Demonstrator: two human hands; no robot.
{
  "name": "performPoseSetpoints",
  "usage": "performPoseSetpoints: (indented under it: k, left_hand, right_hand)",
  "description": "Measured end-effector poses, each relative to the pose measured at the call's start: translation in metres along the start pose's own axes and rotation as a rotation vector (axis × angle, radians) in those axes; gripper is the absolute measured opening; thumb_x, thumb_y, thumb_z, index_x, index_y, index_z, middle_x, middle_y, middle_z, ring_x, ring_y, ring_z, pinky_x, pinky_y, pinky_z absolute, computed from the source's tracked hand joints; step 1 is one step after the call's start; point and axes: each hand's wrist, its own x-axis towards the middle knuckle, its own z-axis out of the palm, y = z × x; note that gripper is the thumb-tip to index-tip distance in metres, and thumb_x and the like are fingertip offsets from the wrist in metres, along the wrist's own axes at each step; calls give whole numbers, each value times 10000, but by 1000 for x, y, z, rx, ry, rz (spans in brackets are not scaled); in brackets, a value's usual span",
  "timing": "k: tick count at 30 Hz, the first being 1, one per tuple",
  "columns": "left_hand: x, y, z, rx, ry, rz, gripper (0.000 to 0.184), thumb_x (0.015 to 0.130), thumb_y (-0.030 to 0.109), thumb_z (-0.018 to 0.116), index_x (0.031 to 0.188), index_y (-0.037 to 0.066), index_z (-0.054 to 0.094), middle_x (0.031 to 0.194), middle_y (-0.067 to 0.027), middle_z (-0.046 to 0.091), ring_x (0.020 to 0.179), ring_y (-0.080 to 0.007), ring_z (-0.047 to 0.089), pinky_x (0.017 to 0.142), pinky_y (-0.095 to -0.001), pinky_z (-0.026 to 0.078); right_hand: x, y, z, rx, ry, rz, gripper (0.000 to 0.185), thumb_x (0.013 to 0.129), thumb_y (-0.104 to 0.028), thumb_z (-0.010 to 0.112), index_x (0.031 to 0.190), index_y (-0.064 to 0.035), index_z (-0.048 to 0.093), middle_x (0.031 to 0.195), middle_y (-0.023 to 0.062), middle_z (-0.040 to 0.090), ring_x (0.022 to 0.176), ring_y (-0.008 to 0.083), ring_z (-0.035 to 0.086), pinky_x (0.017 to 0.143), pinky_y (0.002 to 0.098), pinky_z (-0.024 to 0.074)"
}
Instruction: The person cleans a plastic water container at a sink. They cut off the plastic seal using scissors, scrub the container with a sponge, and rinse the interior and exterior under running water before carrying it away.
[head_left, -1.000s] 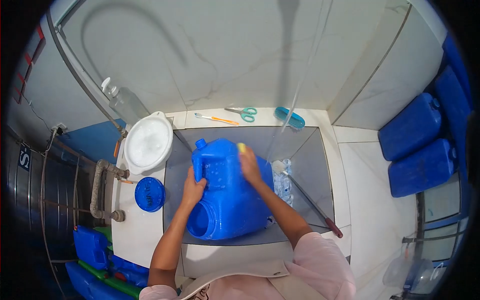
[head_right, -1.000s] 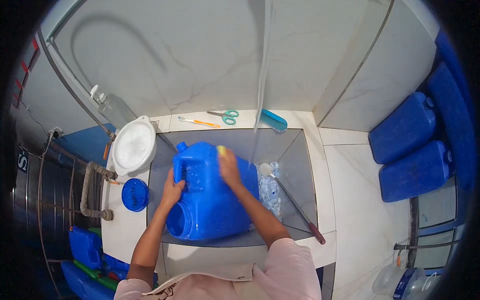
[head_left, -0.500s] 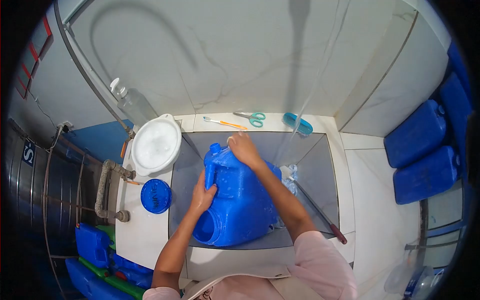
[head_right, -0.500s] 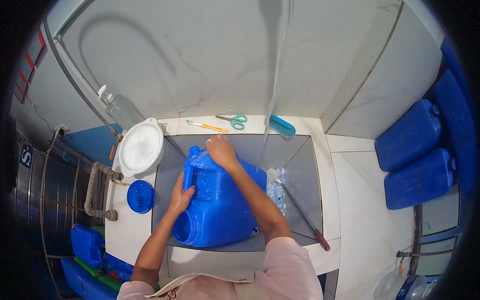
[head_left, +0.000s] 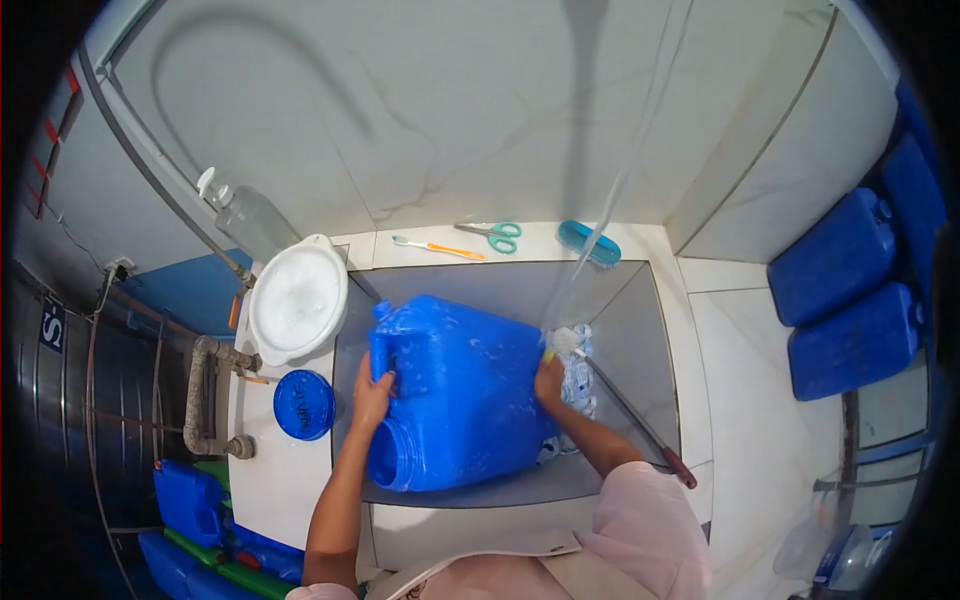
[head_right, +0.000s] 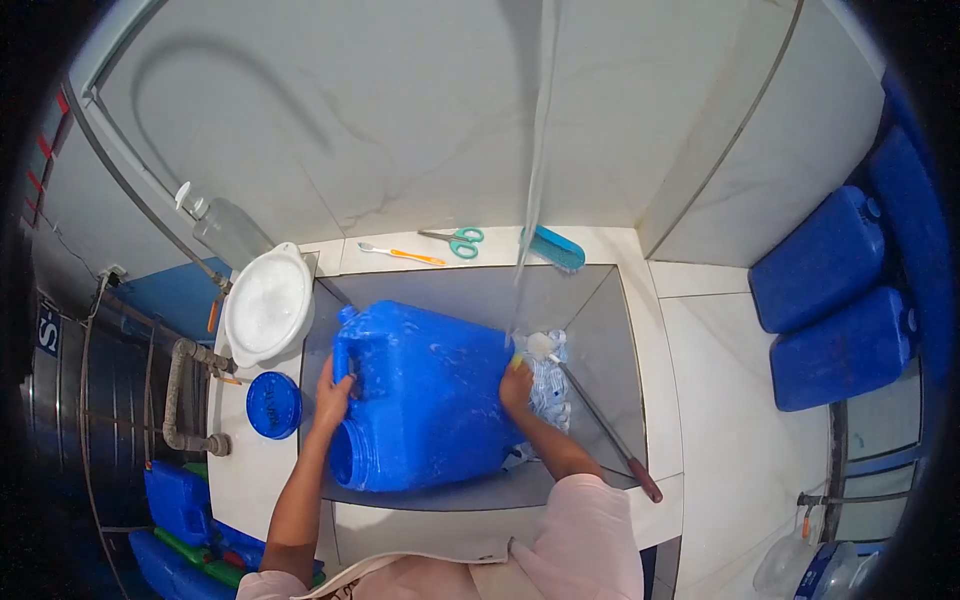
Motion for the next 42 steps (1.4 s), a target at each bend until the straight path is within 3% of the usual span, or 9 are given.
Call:
performPoseSetpoints:
  k: [7,13,18,21,23,27,36,40,42]
  left_hand:
    - [2,9,10,17,10,31,463,799,94,551,1247,35,451,956,-94,591,770,-177,575,677,-286,461]
    - [-6,43,27,133,11,166,480,902,265,504,1298,6,418,1197,-203,540,1101,-293,530,956,-351,378]
    - [2,54,39,252,74,252,471,896,299,499,1266,13,443,1159,-217,530,1082,-361,509,937,-401,379]
    - [-4,71,60,324,30,399,466,880,295,515,1238,3,458,1145,-220,508,1100,-375,463,941,-428,357]
    - [-4,77,80,371,15,470,486,856,278,537,1242,-3,449,1212,-242,432,1150,-393,379,978,-451,300]
    - [0,83,106,433,67,596,528,851,249,541,1295,12,382,1256,-269,371,1154,-414,364,1001,-453,273]
    - [-17,109,141,279,328,230,558,839,179,530,1343,90,308,1413,-264,118,1292,-469,127,1042,-573,135]
    - [-27,110,126,687,238,663,369,845,290,543,1138,72,495,1353,-238,268,1259,-445,216,1043,-560,154]
    - [-28,120,109,849,216,932,357,839,361,559,1026,56,553,1286,-232,382,1216,-416,324,1046,-520,207]
  right_hand:
    - [-81,-237,-98,316,-69,-782,419,880,-168,476,1235,43,406,1270,266,387,1203,403,359,1030,431,293]
    - [51,-172,-48,146,-436,-81,392,929,-211,402,1188,82,427,1138,239,488,1087,390,424,895,479,366]
    - [-68,-160,-72,-413,100,-459,430,934,-260,390,1203,74,417,1236,249,447,1213,402,349,1003,504,279]
    - [-51,-237,-149,175,5,-651,427,921,-258,404,1179,79,446,1269,246,434,1261,389,311,1049,478,233]
    - [-19,-259,-170,37,-579,-1080,405,904,-247,431,1130,84,490,1256,231,451,1208,361,377,1022,454,276]
    - [-7,-290,-188,-560,-1079,-946,372,888,-259,461,1090,45,534,1211,215,483,1138,339,436,981,429,317]
    - [-46,-237,-280,123,-553,-703,384,756,-191,626,1082,-40,491,1158,146,466,1109,328,432,971,393,322]
    - [-2,-216,-302,207,-626,-634,362,767,-196,658,1078,-94,502,1129,120,493,1076,253,463,932,347,353]
    - [18,-222,-323,243,-784,-189,317,799,-210,620,1075,-92,521,1001,50,557,951,152,511,840,298,396]
